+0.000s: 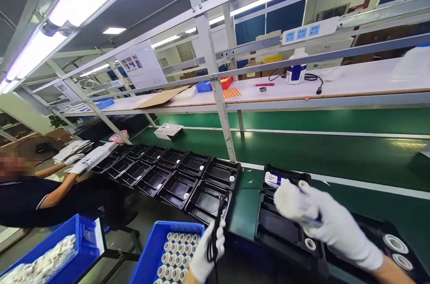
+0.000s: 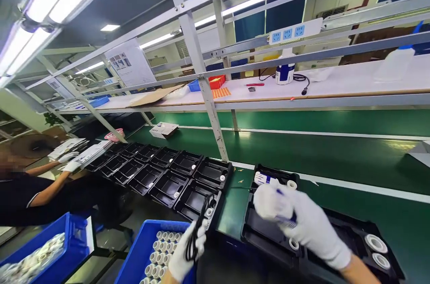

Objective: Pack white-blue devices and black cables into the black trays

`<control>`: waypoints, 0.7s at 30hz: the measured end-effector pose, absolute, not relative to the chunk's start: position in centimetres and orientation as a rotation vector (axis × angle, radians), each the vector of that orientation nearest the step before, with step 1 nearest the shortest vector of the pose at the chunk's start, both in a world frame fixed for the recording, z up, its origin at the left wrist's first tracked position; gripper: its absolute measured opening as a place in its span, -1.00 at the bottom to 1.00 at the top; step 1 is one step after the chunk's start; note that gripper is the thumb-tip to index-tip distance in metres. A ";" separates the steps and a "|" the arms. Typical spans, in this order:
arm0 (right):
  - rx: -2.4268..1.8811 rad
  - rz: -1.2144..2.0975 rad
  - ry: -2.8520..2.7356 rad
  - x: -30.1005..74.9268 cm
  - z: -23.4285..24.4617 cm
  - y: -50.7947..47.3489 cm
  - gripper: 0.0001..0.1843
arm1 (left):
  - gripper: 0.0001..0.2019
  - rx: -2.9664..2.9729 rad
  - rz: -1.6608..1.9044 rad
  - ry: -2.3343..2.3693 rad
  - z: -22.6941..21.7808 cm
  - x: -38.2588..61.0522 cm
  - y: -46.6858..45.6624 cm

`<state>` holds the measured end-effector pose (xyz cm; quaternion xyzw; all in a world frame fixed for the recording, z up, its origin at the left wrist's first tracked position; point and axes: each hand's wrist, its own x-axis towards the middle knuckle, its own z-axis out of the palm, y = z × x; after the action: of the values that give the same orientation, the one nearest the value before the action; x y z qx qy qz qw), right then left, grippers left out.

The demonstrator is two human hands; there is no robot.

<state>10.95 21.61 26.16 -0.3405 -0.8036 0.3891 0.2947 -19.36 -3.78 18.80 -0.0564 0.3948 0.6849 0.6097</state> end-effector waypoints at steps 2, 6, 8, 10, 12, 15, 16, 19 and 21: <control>-0.862 0.739 -2.461 9.6 19.7 21.6 -0.24 | -0.48 -0.069 1.635 0.835 21.2 -20.2 1.5; -1.016 0.476 -2.793 6.6 7.6 21.5 -0.16 | -0.39 0.331 1.530 1.150 23.8 -20.0 11.0; -1.118 0.475 -2.864 5.4 4.2 21.8 -0.17 | -0.34 0.552 1.373 1.327 23.9 -19.5 14.0; -1.148 0.539 -2.913 4.7 2.4 22.3 -0.19 | -0.37 0.683 1.238 1.430 23.8 -19.1 15.7; -1.129 0.598 -2.958 4.3 1.5 22.7 -0.20 | -0.42 0.727 1.178 1.484 23.9 -19.0 16.7; -1.110 0.612 -3.003 4.0 0.2 22.8 -0.21 | -0.46 0.752 1.137 1.545 24.3 -19.3 17.7; -1.107 0.588 -3.003 3.9 -0.3 22.7 -0.22 | -0.45 0.760 1.114 1.557 24.5 -19.4 18.0; -0.990 0.412 -3.001 3.9 -1.3 22.6 -0.23 | -0.43 0.786 1.037 1.555 24.8 -19.5 19.2; -0.876 0.277 -2.947 4.1 -0.2 23.3 -0.32 | -0.44 0.810 0.993 1.537 25.0 -19.2 19.7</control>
<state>4.07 23.31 -0.17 -0.2838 -0.9543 0.0896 0.0272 -19.19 19.73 25.04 0.3408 0.6466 0.4176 0.5398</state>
